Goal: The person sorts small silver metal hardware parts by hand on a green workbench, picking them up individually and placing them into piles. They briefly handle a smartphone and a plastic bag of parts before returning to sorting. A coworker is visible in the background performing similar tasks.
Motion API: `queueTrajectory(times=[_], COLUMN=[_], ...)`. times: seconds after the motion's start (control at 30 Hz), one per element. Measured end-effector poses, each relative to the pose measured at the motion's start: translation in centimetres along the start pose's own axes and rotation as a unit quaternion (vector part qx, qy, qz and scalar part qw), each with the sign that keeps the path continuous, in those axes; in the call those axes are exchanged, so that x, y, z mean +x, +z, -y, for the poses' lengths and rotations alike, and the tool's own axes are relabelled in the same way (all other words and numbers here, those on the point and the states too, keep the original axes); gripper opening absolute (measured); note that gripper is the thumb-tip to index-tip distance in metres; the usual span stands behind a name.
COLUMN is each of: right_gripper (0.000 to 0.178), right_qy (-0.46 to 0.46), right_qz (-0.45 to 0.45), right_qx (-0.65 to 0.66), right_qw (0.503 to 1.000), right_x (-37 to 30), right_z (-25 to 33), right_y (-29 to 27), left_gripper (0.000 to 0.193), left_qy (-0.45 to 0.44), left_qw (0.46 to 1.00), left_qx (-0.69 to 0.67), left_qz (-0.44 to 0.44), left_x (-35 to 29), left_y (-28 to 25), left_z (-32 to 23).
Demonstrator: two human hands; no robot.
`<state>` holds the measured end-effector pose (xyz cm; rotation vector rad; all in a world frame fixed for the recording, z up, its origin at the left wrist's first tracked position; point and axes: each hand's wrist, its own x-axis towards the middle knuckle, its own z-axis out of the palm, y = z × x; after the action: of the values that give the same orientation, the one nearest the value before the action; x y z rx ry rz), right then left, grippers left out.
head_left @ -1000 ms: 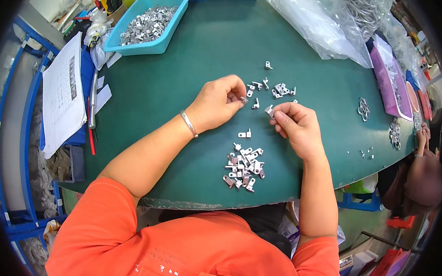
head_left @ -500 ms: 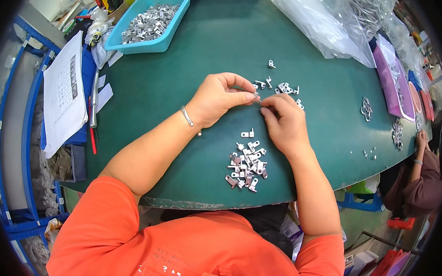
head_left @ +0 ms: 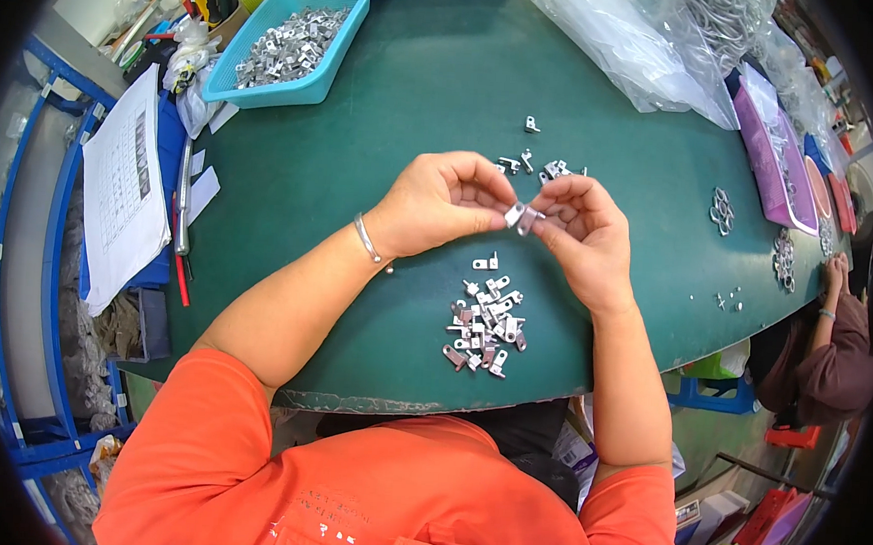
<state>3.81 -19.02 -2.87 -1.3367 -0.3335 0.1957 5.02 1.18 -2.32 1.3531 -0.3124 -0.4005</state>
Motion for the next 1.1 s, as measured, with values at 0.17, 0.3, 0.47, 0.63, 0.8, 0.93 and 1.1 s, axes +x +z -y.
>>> queueTrajectory(times=[0.17, 0.3, 0.47, 0.63, 0.8, 0.93, 1.1], right_gripper=[0.016, 0.015, 0.017, 0.019, 0.021, 0.020, 0.019], right_qy=[-0.068, -0.076, -0.018, 0.062, 0.069, 0.047, 0.084], right_qz=[-0.083, -0.186, -0.133, -0.059, 0.003, 0.039, 0.121], right_qx=[-0.237, -0.522, -0.454, -0.158, 0.009, -0.135, -0.192], right_qw=[0.965, 0.829, 0.881, 0.984, 0.998, 0.989, 0.970], right_x=[0.1, 0.4, 0.1, -0.1, -0.3, -0.4, -0.8], right_z=[0.3, -0.6, 0.5, 1.0, 1.1, 1.7, 1.7], right_y=[-1.9, -3.3, -1.8, -1.5, -1.5, -2.3, -2.0], left_gripper=[0.021, 0.028, 0.020, 0.023, 0.037, 0.041, 0.041], left_qy=[0.107, 0.212, 0.077, 0.039, 0.071, 0.074, 0.081], left_qw=[0.944, 0.817, 0.860, 0.989, 0.997, 0.996, 0.983], left_qx=[0.311, 0.527, 0.501, 0.138, 0.036, 0.042, 0.162], left_qz=[0.016, -0.101, -0.059, -0.035, -0.021, 0.010, 0.026], left_x=[0.1, 1.4, 0.9, 0.4, 0.0, -0.1, -0.7], left_y=[-0.5, -0.4, 0.2, 0.5, 1.1, 1.2, 1.2], left_z=[0.0, 1.5, 1.0, 0.9, 0.3, 0.2, -0.5])
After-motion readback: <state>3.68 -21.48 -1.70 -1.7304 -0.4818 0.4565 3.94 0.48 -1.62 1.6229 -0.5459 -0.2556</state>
